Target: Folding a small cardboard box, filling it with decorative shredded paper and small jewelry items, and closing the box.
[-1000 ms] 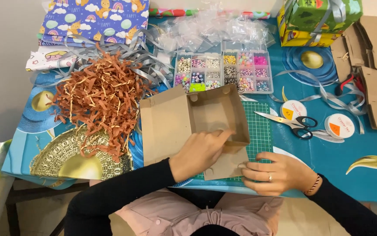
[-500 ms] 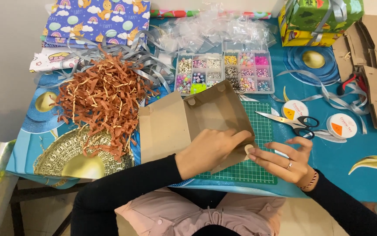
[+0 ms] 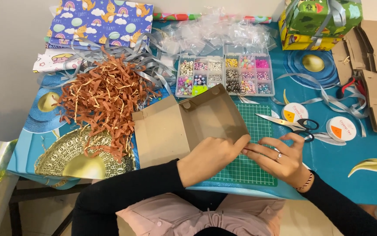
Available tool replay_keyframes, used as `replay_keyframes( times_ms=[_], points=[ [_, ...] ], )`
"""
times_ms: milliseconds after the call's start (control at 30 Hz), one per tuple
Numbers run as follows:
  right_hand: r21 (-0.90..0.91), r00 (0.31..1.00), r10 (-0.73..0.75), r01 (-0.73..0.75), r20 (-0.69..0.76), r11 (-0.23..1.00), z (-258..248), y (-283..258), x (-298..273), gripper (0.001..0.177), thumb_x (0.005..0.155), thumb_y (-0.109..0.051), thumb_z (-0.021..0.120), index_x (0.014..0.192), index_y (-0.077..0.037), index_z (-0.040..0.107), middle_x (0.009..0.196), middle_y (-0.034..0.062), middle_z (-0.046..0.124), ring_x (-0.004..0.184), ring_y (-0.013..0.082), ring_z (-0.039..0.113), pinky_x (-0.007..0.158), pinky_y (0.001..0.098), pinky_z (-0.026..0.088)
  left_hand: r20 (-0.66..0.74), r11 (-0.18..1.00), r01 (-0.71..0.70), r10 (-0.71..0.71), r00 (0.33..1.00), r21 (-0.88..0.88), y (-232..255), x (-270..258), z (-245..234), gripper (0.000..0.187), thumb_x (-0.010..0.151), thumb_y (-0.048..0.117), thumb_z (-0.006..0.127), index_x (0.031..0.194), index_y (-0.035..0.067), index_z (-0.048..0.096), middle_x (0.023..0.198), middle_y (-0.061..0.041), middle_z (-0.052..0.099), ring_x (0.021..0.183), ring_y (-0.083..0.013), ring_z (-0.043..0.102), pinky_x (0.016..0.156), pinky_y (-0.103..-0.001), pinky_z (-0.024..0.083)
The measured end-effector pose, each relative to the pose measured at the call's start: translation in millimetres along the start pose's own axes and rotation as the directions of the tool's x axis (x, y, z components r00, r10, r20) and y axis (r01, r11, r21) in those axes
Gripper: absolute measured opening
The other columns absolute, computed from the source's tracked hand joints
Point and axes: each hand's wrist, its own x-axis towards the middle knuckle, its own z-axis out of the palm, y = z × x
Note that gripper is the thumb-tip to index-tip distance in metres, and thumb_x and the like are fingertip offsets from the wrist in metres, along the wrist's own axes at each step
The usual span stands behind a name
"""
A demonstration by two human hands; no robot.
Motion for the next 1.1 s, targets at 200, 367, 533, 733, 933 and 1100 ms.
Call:
replay_keyframes(
  times_ms=[200, 367, 533, 733, 933, 1100],
  points=[
    [-0.047, 0.999, -0.004, 0.002, -0.039, 0.999, 9.5, -0.1, -8.3, 0.019, 0.097, -0.014, 0.071, 0.081, -0.023, 0.075, 0.087, -0.0086, 0.076, 0.082, 0.015, 0.068, 0.087, 0.0387, 0.038, 0.025, 0.999, -0.041, 0.041, 0.999, -0.018, -1.1, 0.5, -5.5, 0.047, 0.087, 0.002, 0.071, 0.131, 0.008, 0.056, 0.06, 0.001, 0.065, 0.049, -0.0141, 0.066, 0.051, -0.031, 0.056],
    [-0.097, 0.992, -0.04, 0.028, -0.122, 0.995, 13.8, 2.4, -7.5, 0.025, 0.1, -0.011, 0.068, 0.079, -0.022, 0.076, 0.083, -0.0085, 0.076, 0.078, 0.0127, 0.067, 0.09, 0.0363, 0.037, 0.047, 0.995, 0.008, -0.003, 0.999, -0.104, -7.0, 5.5, -11.7, 0.038, 0.086, 0.006, 0.07, 0.122, 0.008, 0.057, 0.059, -0.003, 0.066, 0.051, -0.0206, 0.07, 0.051, -0.038, 0.058],
    [-0.107, 0.994, -0.035, 0.024, -0.102, 0.994, 13.3, 8.1, -17.7, 0.021, 0.1, -0.016, 0.07, 0.082, -0.024, 0.078, 0.086, -0.0094, 0.078, 0.079, 0.0105, 0.067, 0.09, 0.036, 0.032, 0.043, 0.953, 0.103, -0.095, 0.995, -0.283, -7.4, 10.2, -12.7, 0.013, 0.102, 0.012, 0.054, 0.113, 0.005, 0.054, 0.059, -0.006, 0.066, 0.048, -0.0239, 0.069, 0.05, -0.037, 0.057],
    [-0.091, 0.994, -0.067, 0.059, -0.091, 0.994, 11.5, 12.7, -20.9, 0.024, 0.099, -0.014, 0.072, 0.078, -0.025, 0.075, 0.089, -0.0098, 0.079, 0.08, 0.0117, 0.067, 0.091, 0.0393, 0.03, 0.099, 0.886, 0.176, -0.148, 0.984, -0.429, -10.7, 12.5, -9.3, 0.019, 0.106, 0.019, 0.05, 0.116, 0.004, 0.053, 0.06, -0.013, 0.069, 0.055, -0.0329, 0.073, 0.053, -0.043, 0.059],
    [-0.081, 0.99, -0.081, 0.072, -0.114, 0.994, 9.6, 13.1, -13.3, 0.029, 0.102, -0.015, 0.069, 0.075, -0.025, 0.073, 0.083, -0.0098, 0.077, 0.077, 0.0113, 0.064, 0.096, 0.0405, 0.026, 0.108, 0.883, 0.177, -0.144, 0.984, -0.434, -11.7, 10.7, -7.5, 0.018, 0.108, 0.022, 0.046, 0.113, 0.007, 0.055, 0.062, -0.014, 0.07, 0.058, -0.0336, 0.075, 0.055, -0.042, 0.06],
    [-0.036, 0.99, -0.072, 0.069, -0.124, 0.997, 12.6, 17.0, -12.3, 0.032, 0.103, -0.014, 0.065, 0.074, -0.024, 0.074, 0.084, -0.0088, 0.077, 0.076, 0.0118, 0.062, 0.099, 0.0419, 0.024, 0.114, 0.854, 0.196, -0.16, 0.98, -0.483, -12.2, 11.7, -19.2, 0.016, 0.108, 0.018, 0.046, 0.114, 0.005, 0.054, 0.066, -0.019, 0.072, 0.061, -0.0368, 0.075, 0.056, -0.044, 0.06]
  ],
)
